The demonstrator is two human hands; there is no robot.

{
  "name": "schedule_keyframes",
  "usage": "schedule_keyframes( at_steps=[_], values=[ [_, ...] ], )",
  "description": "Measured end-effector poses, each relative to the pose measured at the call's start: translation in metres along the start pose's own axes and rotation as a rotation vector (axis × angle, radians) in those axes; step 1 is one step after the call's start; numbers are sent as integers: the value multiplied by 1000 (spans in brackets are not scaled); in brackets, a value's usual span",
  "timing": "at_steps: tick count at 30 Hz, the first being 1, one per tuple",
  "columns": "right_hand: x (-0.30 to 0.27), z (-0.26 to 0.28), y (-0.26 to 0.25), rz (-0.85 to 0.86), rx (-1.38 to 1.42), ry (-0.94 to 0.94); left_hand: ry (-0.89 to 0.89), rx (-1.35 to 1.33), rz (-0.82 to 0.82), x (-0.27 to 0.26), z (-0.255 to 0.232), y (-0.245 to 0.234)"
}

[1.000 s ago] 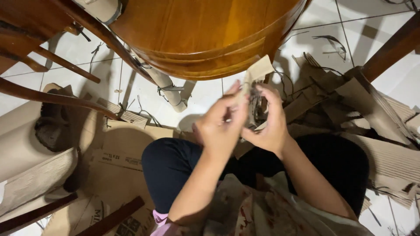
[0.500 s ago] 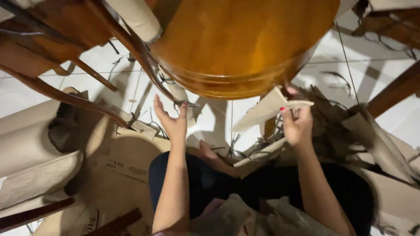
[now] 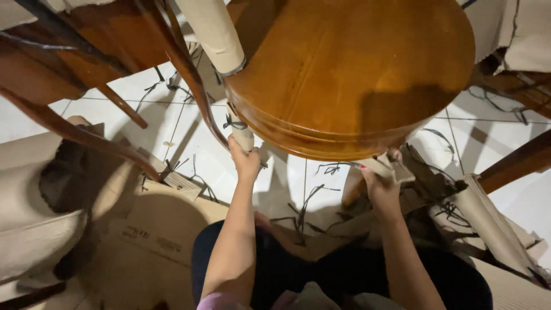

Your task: Wrapping wooden stool legs with brown paper and securing them with wire ties for protection.

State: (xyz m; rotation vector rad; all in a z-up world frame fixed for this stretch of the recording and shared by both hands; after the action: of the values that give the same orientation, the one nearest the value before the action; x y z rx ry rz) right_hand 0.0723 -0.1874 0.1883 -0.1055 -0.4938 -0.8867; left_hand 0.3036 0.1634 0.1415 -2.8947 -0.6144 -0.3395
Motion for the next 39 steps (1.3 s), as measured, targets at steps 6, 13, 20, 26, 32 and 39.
schedule_keyframes(
  at_steps=[6,13,20,26,32,39],
  values=[
    [-1,88,59,-54,-19,8,0,-8,-13,44,10,13],
    [-45,39,67,-187,-202,-86,-38,-84,-1,82,3,24],
    [-92,-35,53,187,-463,100,-28,-86,31,91,12,28],
    [-99,9,68,91,-940,-533,3,-195,77,84,-20,18],
    [-121,66,83,-28,-854,-369,-24,-243,135,71,-50,16],
    [-119,64,101,-6,-1299,-589,40,-307,134,85,-34,44]
  ],
)
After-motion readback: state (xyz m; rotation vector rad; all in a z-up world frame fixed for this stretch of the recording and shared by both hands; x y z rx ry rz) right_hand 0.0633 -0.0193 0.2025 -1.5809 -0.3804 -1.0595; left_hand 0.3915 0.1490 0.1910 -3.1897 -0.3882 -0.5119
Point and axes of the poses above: each hand's wrist, its own x-axis towards the middle knuckle, its own y-axis out of the palm, z = x × y, the point moved 6 cm from there along x, towards the middle knuckle, and after that the axes turned 12 degrees about -z, right-handed, at the moved point
